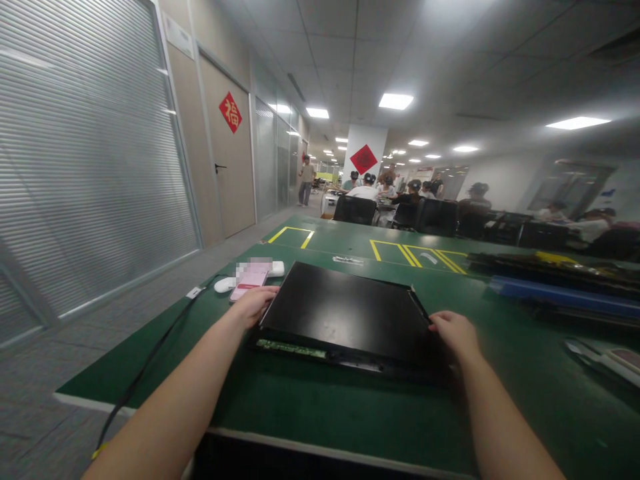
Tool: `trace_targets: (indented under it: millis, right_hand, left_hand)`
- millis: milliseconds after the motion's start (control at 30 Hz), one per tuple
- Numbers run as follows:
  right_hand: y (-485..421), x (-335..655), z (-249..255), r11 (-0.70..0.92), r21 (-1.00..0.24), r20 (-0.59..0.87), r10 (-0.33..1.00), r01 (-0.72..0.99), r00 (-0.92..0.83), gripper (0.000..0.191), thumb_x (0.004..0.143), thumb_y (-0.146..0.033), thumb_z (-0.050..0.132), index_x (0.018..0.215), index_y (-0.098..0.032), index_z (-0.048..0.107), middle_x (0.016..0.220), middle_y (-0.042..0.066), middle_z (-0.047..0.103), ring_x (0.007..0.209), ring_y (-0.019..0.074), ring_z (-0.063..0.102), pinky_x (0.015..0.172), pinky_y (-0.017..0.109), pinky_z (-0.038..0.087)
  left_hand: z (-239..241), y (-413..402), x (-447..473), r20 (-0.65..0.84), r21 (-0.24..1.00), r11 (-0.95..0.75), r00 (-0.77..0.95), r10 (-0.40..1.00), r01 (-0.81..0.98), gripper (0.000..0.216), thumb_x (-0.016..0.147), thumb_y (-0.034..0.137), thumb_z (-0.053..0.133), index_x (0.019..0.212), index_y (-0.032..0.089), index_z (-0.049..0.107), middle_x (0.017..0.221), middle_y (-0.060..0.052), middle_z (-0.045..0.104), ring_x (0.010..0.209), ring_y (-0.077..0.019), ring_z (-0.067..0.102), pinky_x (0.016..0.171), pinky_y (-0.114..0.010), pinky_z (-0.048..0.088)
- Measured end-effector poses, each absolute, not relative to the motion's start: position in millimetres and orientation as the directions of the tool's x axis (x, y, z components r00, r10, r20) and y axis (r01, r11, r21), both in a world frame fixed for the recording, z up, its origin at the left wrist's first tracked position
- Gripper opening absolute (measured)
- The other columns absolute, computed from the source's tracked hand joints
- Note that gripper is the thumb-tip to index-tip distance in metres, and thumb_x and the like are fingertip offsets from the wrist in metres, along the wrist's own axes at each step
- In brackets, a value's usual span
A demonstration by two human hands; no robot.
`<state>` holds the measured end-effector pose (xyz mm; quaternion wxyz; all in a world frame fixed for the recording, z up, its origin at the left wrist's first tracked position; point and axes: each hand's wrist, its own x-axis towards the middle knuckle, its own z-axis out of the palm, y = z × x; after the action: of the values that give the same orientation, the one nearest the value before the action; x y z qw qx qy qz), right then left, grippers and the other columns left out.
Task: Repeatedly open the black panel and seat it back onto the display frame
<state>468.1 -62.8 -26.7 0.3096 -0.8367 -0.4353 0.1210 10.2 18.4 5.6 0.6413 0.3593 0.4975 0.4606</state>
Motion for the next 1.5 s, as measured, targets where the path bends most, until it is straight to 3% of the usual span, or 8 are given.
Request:
trace_targets:
  millis: [200,400,533,700,867,967,1167,1500]
  right_hand:
    - [-61,468,-26,-0.45,-0.63,0.06,0.784,0.632,0.618,0.029,0.077,-0.035,0.055,0.092,-0.021,0.075,0.078,0.004,0.075,0.082,0.0225,0.067,0.063,0.029,0.042]
    - [-63,464,-21,-0.447,-0.62,0.071,0.787,0.645,0.614,0.026,0.077,-0.033,0.055,0.088,-0.022,0.075,0.077,0.003,0.075,0.079,0.0216,0.067,0.063,0.029,0.042]
    - [-64,461,-20,-0.445,-0.625,0.077,0.783,0.642,0.617,0.026,0.078,-0.034,0.055,0.088,-0.021,0.075,0.076,0.004,0.075,0.08,0.0218,0.067,0.063,0.029,0.043]
    - [-65,460,-19,-0.451,-0.631,0.072,0.777,0.632,0.626,0.028,0.077,-0.034,0.055,0.09,-0.021,0.076,0.077,0.004,0.075,0.08,0.0217,0.067,0.063,0.029,0.042]
    - [-63,463,-21,-0.454,-0.632,0.062,0.778,0.628,0.625,0.029,0.076,-0.035,0.055,0.091,-0.021,0.076,0.078,0.005,0.075,0.08,0.0223,0.067,0.062,0.029,0.042]
    - [-62,466,-23,-0.451,-0.637,0.057,0.782,0.626,0.621,0.028,0.076,-0.036,0.055,0.09,-0.022,0.076,0.079,0.004,0.075,0.08,0.0217,0.067,0.063,0.029,0.042]
    - [-62,469,-26,-0.444,-0.646,0.058,0.782,0.621,0.62,0.029,0.076,-0.035,0.055,0.092,-0.022,0.075,0.08,0.004,0.075,0.076,0.021,0.067,0.06,0.028,0.042]
    - [-62,467,-23,-0.476,-0.651,0.019,0.768,0.591,0.64,0.028,0.076,-0.037,0.055,0.091,-0.023,0.074,0.082,0.004,0.076,0.072,0.0205,0.066,0.057,0.028,0.042]
  left_hand:
    - [4,21,8,-0.269,0.963,0.269,0.004,0.963,-0.029,0.02,0.072,-0.002,0.06,0.081,0.009,0.075,0.053,-0.003,0.067,0.035,-0.0078,0.052,0.034,-0.013,0.036]
    - [3,18,11,-0.211,0.974,0.215,-0.053,0.976,0.072,0.015,0.065,0.012,0.072,0.079,0.013,0.076,0.062,-0.005,0.072,0.055,-0.0184,0.066,0.05,-0.024,0.051]
    - [1,16,9,-0.135,0.983,0.139,-0.036,0.99,0.123,0.024,0.058,0.019,0.081,0.081,0.014,0.076,0.076,-0.008,0.076,0.073,-0.0231,0.071,0.065,-0.029,0.054]
    - [4,14,11,-0.116,0.99,0.117,-0.018,0.993,0.077,0.026,0.059,0.015,0.082,0.084,0.012,0.075,0.073,-0.006,0.075,0.071,-0.0218,0.07,0.071,-0.03,0.054]
    - [9,8,20,-0.142,0.985,0.141,-0.002,0.99,-0.101,0.016,0.078,0.015,0.07,0.094,0.013,0.073,0.075,-0.006,0.075,0.068,-0.0184,0.07,0.065,-0.026,0.055]
    - [10,7,23,-0.189,0.96,0.195,0.052,0.981,-0.202,0.02,0.085,0.013,0.062,0.104,0.013,0.069,0.075,-0.006,0.075,0.062,-0.0178,0.07,0.06,-0.026,0.056]
    - [9,10,25,-0.214,0.937,0.225,0.069,0.974,-0.266,0.033,0.085,0.002,0.054,0.116,0.012,0.063,0.071,-0.006,0.073,0.054,-0.0173,0.069,0.051,-0.025,0.055]
    - [5,13,26,-0.185,0.937,0.19,0.047,0.982,-0.294,0.03,0.083,0.004,0.06,0.112,0.012,0.067,0.073,-0.008,0.074,0.057,-0.0184,0.07,0.051,-0.025,0.055]
